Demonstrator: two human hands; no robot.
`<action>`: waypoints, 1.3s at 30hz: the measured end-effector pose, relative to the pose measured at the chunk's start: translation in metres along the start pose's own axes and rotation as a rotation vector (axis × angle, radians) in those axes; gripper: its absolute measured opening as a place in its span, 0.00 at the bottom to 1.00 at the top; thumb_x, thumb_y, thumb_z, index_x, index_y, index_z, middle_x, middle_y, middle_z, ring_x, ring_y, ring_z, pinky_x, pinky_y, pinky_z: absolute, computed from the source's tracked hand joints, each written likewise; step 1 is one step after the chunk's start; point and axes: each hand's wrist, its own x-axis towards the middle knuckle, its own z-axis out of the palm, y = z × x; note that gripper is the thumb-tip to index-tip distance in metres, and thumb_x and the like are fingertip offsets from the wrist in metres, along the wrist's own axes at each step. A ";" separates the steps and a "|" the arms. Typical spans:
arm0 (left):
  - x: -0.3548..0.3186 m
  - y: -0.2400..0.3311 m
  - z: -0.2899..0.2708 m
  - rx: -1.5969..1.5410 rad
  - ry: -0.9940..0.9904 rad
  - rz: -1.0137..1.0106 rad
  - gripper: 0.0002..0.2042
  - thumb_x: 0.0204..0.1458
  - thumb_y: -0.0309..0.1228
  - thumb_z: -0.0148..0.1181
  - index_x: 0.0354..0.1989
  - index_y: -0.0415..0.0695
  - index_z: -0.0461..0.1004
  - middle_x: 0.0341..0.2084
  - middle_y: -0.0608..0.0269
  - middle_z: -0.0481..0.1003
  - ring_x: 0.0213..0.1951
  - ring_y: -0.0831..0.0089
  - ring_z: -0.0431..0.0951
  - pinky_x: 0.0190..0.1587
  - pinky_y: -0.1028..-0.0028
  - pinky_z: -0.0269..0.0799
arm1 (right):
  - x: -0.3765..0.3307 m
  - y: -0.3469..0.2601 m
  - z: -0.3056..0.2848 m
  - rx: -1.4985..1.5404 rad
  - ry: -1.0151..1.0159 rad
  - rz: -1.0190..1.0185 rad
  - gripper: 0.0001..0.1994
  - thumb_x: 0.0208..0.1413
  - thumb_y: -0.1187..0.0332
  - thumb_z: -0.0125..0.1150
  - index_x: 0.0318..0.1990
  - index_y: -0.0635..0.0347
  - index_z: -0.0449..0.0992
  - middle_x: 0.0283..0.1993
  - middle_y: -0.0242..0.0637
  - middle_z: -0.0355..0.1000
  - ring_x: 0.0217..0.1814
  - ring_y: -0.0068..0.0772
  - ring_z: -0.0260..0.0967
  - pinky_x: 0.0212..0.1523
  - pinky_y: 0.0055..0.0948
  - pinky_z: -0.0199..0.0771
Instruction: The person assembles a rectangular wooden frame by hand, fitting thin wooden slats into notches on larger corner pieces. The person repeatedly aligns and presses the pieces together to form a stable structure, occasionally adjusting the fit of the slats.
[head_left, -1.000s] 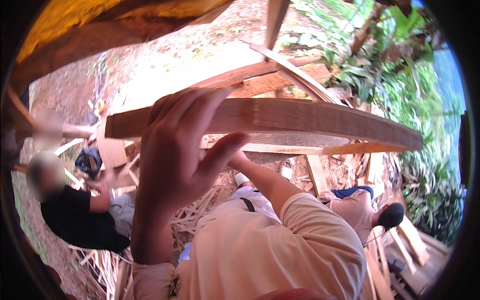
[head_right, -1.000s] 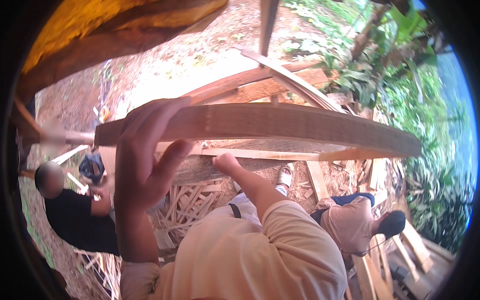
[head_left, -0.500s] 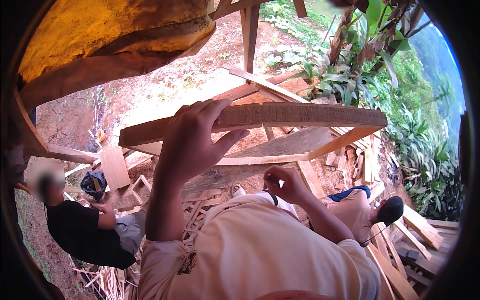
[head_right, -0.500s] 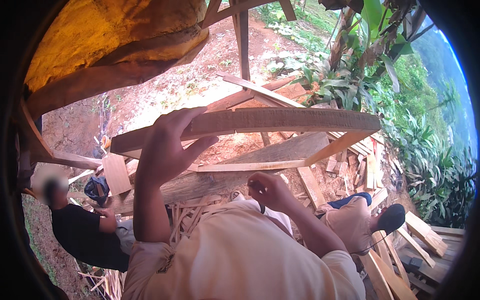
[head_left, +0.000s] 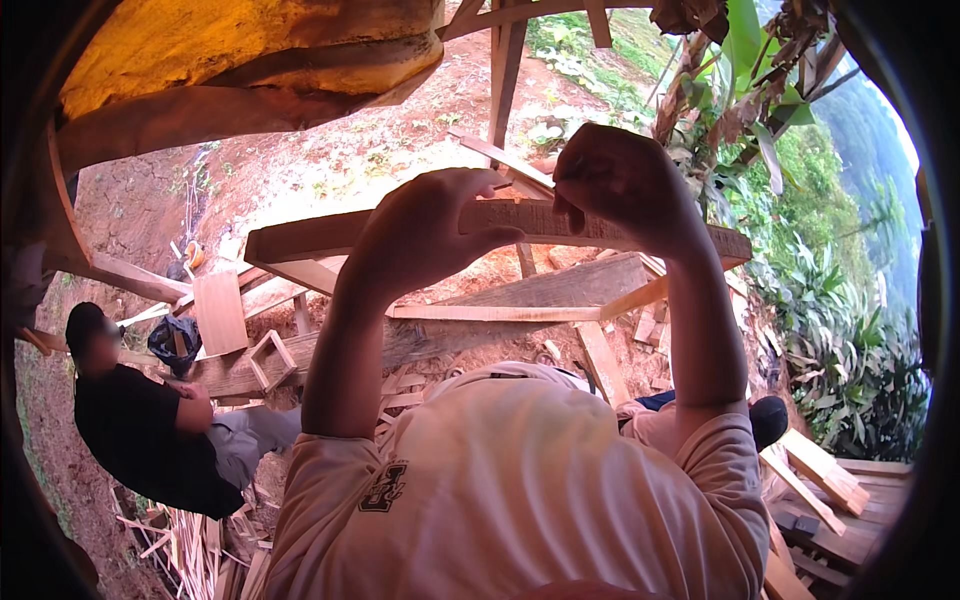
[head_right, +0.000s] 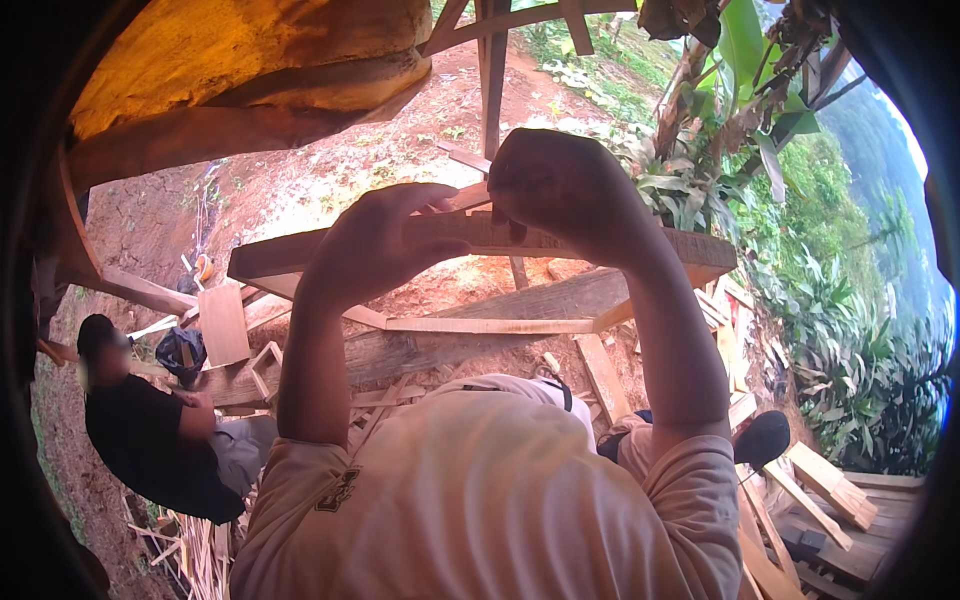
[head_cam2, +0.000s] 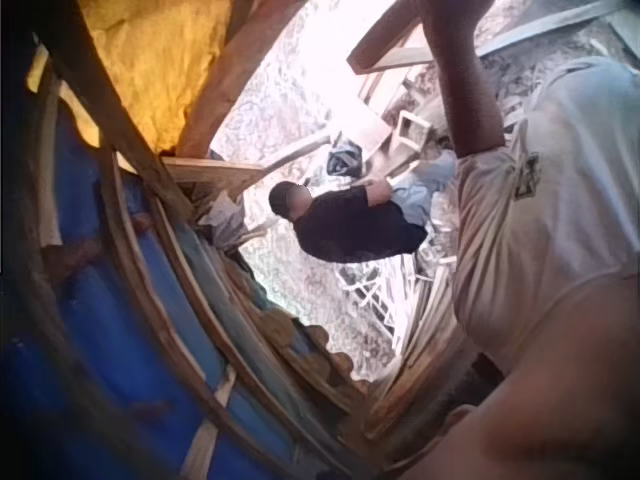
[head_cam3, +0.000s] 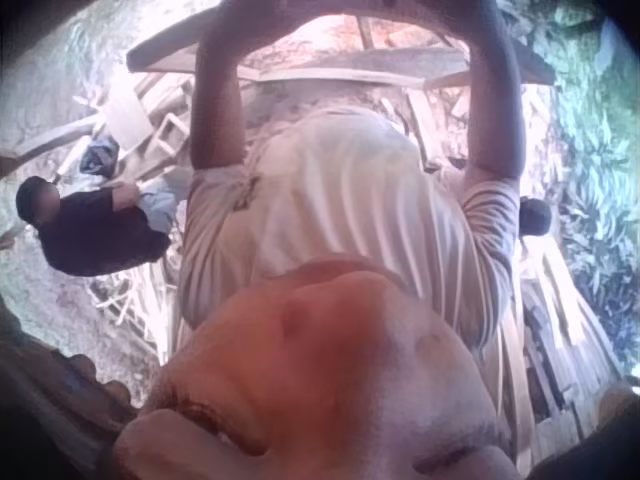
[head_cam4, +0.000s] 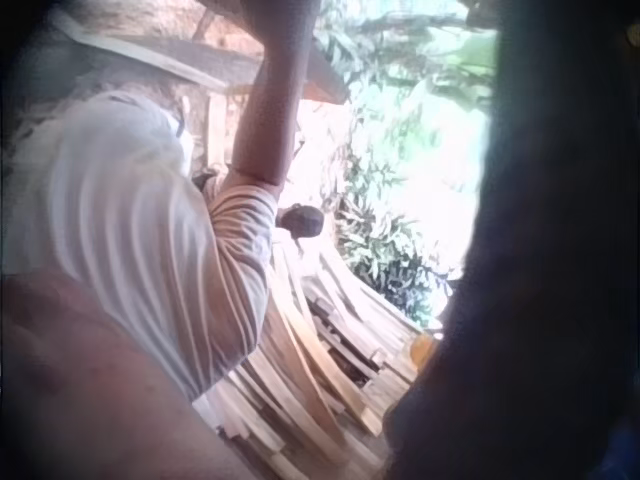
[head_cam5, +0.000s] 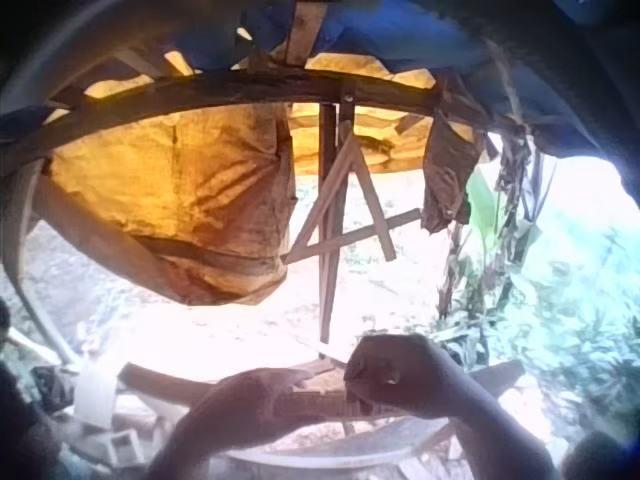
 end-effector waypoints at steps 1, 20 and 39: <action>-0.002 0.002 0.002 0.014 0.004 -0.013 0.26 0.52 0.50 0.75 0.52 0.43 0.82 0.37 0.49 0.84 0.41 0.51 0.86 0.47 0.57 0.81 | 0.003 0.006 0.001 -0.013 0.004 0.014 0.04 0.63 0.76 0.66 0.42 0.66 0.77 0.33 0.37 0.80 0.31 0.24 0.78 0.33 0.26 0.80; -0.003 -0.005 0.006 0.022 -0.096 0.118 0.20 0.49 0.40 0.78 0.47 0.46 0.80 0.34 0.54 0.84 0.39 0.51 0.85 0.43 0.57 0.79 | 0.003 0.012 0.016 -0.250 -0.057 0.011 0.04 0.60 0.76 0.68 0.39 0.67 0.83 0.33 0.32 0.79 0.34 0.21 0.75 0.38 0.24 0.75; 0.006 0.001 0.021 0.212 -0.068 0.039 0.20 0.43 0.46 0.80 0.36 0.48 0.78 0.28 0.61 0.81 0.35 0.57 0.84 0.42 0.59 0.78 | 0.013 0.020 0.014 -0.463 -0.136 -0.194 0.02 0.60 0.77 0.67 0.39 0.67 0.82 0.35 0.35 0.74 0.36 0.25 0.71 0.40 0.28 0.71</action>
